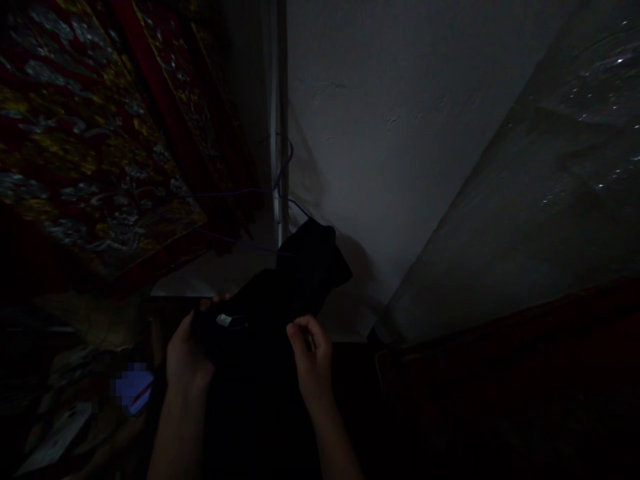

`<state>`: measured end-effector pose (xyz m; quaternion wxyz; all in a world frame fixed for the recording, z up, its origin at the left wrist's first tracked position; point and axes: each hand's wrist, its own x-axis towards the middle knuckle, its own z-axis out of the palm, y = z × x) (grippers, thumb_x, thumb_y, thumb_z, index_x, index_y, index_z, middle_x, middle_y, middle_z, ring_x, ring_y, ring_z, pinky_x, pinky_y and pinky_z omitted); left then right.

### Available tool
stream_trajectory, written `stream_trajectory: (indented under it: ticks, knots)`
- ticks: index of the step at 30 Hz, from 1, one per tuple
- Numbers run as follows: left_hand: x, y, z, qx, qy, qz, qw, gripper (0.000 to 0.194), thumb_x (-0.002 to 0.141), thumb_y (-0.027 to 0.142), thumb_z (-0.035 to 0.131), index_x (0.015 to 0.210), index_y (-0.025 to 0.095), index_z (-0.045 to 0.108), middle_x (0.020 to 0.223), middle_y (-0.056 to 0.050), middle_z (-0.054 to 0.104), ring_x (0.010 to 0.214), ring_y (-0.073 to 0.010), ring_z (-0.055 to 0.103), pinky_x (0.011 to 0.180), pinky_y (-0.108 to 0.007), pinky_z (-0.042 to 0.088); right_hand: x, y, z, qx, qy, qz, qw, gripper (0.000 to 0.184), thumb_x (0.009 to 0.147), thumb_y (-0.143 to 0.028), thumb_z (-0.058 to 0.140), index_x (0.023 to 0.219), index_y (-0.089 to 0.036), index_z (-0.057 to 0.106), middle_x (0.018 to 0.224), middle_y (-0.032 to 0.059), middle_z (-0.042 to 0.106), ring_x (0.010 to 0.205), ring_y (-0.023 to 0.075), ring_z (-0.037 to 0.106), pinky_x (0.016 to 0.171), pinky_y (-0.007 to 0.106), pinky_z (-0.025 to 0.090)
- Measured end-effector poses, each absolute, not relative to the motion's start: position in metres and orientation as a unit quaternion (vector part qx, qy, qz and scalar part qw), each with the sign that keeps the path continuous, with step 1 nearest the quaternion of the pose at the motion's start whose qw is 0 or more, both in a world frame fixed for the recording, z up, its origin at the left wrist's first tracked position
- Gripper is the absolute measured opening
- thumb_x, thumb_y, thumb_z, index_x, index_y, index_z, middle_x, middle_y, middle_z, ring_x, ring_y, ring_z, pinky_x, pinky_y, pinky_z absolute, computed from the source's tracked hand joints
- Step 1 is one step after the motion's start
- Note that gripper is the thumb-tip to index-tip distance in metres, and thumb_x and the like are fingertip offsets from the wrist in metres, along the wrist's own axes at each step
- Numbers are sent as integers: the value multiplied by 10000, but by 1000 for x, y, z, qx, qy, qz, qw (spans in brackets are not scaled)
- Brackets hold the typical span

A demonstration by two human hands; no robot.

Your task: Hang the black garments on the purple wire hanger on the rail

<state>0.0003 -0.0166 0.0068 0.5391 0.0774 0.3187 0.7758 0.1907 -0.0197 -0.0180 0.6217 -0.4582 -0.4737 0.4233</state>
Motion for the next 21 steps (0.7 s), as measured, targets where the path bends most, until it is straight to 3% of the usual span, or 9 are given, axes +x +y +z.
stream_trajectory:
  ticks: [3,5,9,12,14,17,21]
  knots:
    - [19,-26,17,214,302,780,504,208,815,399,774,875,201,747,1005,-33,728,1114,-232,665,1012,-355,505,194,-25,-14,-424,-517,380,639,214,838,-383,725,950,-227,632,929,29,631,940,204,615,875,324,489]
    - [31,-34,23,334,304,764,460,196,821,406,790,882,224,750,1087,-34,712,1169,-227,636,1029,-330,481,189,-33,-9,-379,-561,417,607,307,845,-345,734,1108,-249,608,1089,49,650,1078,222,622,976,351,482]
    - [50,-47,35,556,369,652,359,98,923,325,700,909,240,747,1193,-53,668,1209,-215,595,1037,-306,447,175,-44,1,-340,-597,497,531,397,895,-336,680,1270,-273,567,1243,70,643,1153,229,617,1023,373,477]
    - [49,-44,41,633,388,574,344,128,978,341,621,1012,257,711,1254,-57,645,1241,-221,570,1069,-326,422,178,-42,11,-371,-575,550,479,226,908,-378,604,1059,-229,680,960,40,679,877,204,643,843,345,522]
    - [42,-35,41,662,367,528,384,290,1012,440,537,1234,280,632,1346,-74,615,1292,-243,544,1113,-370,398,188,-38,21,-395,-542,598,439,169,830,-369,640,824,-211,699,759,6,623,708,178,583,683,302,488]
    - [35,-20,34,708,327,428,457,622,1006,656,334,1465,261,476,1413,-113,594,1310,-286,537,1147,-440,386,206,-32,39,-383,-516,629,437,151,665,-334,744,619,-204,682,712,1,617,722,179,563,695,295,456]
    - [38,-8,19,788,320,265,455,776,970,746,197,1264,209,673,1331,-116,660,1281,-300,559,1160,-452,386,230,-23,62,-416,-427,670,442,230,540,-376,828,648,-199,729,687,13,667,726,204,596,733,334,467]
